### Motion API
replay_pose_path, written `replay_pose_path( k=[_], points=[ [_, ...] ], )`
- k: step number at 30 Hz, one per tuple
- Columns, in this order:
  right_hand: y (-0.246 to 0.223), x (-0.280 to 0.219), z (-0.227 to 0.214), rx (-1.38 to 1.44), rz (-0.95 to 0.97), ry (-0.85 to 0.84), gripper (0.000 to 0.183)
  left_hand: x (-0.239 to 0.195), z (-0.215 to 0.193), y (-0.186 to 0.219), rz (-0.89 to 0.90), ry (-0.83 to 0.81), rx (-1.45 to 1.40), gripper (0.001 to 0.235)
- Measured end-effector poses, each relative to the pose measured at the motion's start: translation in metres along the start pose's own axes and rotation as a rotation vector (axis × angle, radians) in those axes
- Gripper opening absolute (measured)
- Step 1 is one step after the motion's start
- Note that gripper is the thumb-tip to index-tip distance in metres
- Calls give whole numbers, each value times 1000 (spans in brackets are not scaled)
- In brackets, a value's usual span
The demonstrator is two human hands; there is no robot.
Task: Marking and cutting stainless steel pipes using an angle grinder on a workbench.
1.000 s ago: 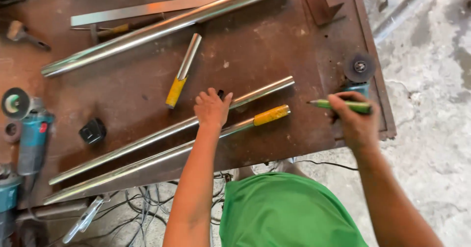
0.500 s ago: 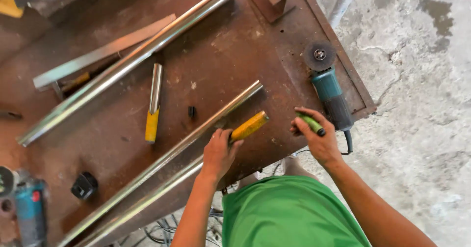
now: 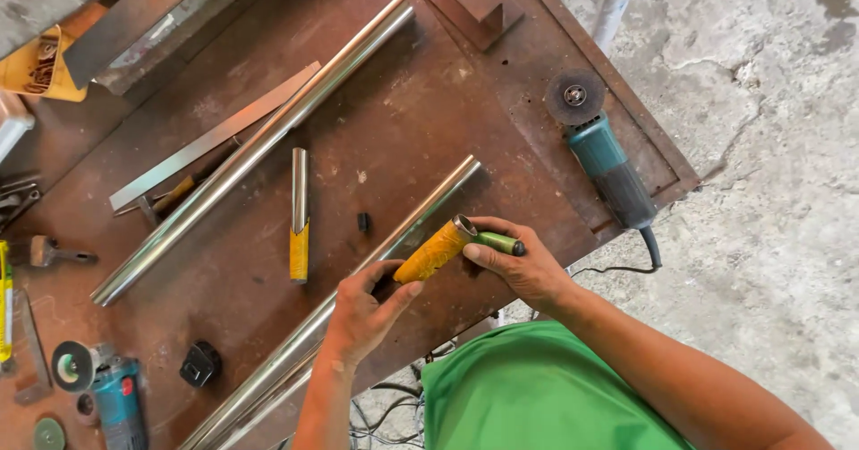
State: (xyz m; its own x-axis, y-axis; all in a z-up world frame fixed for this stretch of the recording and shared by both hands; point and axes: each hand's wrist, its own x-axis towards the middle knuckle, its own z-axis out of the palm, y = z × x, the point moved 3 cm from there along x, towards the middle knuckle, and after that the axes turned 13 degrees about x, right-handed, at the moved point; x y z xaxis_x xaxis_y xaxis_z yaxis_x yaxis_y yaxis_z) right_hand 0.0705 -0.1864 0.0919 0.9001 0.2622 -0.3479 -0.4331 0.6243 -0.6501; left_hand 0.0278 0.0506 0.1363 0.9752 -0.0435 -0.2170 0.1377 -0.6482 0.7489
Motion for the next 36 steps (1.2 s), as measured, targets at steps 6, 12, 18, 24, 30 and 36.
replay_pose_path(
  k=[6,12,18,24,30,36],
  points=[
    [-3,-4,12,96,-63,83,41,-8,3,-3,21,69,-18,45],
    [-5,-5,0,125,101,-70,40,-7,-7,22,86,65,65,43],
    [-6,-9,4,12,-79,6,46,-5,-12,26,93,-28,12,50],
    [-10,-13,3,-94,-90,18,44,2,-16,12,87,-148,35,43],
    [-23,-14,21,-169,-92,-31,45,1,-28,20,3,-315,40,46],
    [-12,-10,13,-175,-101,8,42,8,-27,31,-41,-288,31,48]
  ],
)
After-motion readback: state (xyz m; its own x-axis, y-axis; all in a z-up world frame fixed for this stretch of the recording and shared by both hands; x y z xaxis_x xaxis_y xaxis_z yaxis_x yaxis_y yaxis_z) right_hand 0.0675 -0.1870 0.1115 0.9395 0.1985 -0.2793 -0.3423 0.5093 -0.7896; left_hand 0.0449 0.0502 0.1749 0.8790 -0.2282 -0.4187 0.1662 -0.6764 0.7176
